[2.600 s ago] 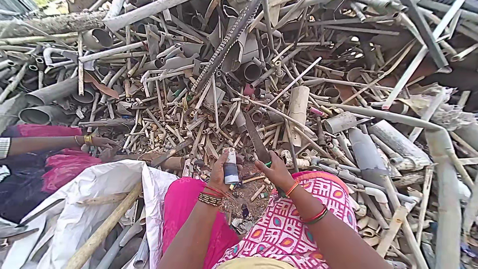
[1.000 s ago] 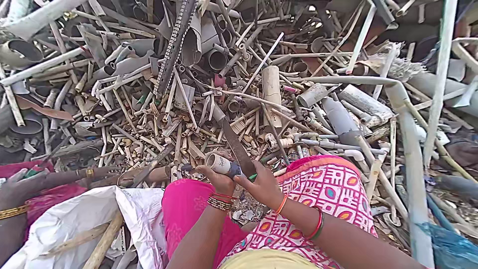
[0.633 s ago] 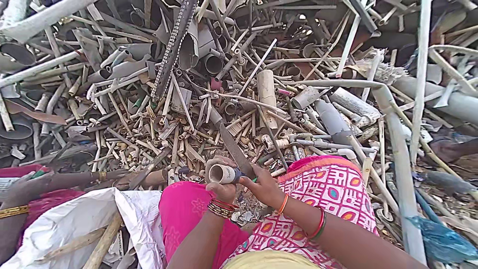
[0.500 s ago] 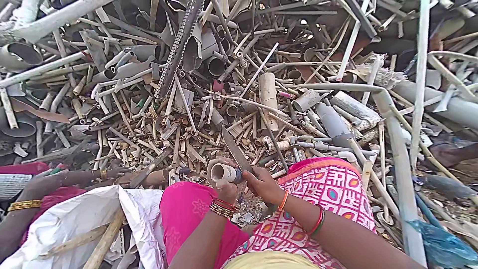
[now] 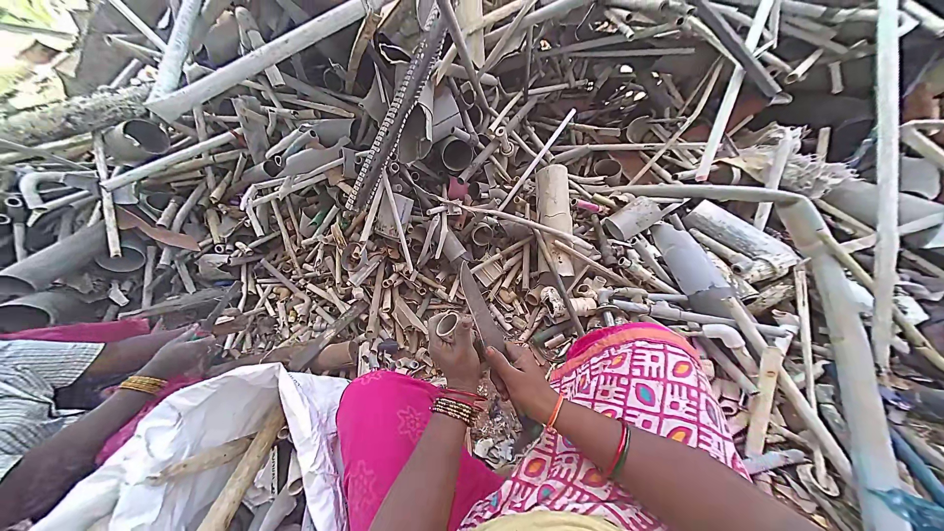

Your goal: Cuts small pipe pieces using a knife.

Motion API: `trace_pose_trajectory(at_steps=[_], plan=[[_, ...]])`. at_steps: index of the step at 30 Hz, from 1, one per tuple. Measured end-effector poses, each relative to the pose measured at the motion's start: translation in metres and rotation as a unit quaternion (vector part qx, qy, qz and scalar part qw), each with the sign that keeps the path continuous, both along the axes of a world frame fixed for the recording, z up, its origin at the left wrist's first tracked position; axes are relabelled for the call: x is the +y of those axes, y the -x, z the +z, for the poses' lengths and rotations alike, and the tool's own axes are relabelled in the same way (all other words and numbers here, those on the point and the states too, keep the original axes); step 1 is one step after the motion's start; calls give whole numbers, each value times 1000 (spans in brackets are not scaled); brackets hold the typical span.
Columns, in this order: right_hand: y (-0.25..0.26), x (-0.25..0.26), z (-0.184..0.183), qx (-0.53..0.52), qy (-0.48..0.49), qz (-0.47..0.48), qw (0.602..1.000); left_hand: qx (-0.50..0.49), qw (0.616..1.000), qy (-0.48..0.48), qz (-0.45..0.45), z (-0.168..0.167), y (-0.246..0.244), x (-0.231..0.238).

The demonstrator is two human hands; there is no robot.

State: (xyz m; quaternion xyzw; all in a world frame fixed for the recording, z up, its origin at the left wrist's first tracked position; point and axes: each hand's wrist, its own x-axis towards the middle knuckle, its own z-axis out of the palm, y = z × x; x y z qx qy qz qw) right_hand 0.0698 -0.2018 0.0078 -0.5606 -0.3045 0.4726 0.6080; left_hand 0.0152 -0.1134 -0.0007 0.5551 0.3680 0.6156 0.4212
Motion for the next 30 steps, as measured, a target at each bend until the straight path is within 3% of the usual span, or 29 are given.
trace_pose_trajectory(at_steps=[2, 4, 8, 13, 18, 21, 25, 30], plan=[[-1, 3, -3, 21, 1, 14, 1000, 28, 997, 64, -14, 1, 1, 3], [-5, 5, -3, 43, 13, 35, 998, 22, 982, 152, -106, 6, 8, 9], [-14, 3, 15, 87, 22, 46, 995, -95, 900, 295, -306, 16, 22, 12], [-10, -4, 7, 79, -22, 19, 996, -56, 909, 324, -256, 24, 9, 1], [-17, -6, -4, 37, -52, 33, 997, 74, 945, 199, -250, 8, 5, 3], [-18, -9, -9, -10, -78, 79, 994, 149, 936, 188, -256, 3, 5, -1], [-16, -9, -8, 26, -54, 71, 996, 112, 865, 343, -350, 7, 5, -1], [-33, -7, 11, 54, -94, 100, 989, -136, 765, 442, -449, 6, 20, 10]])
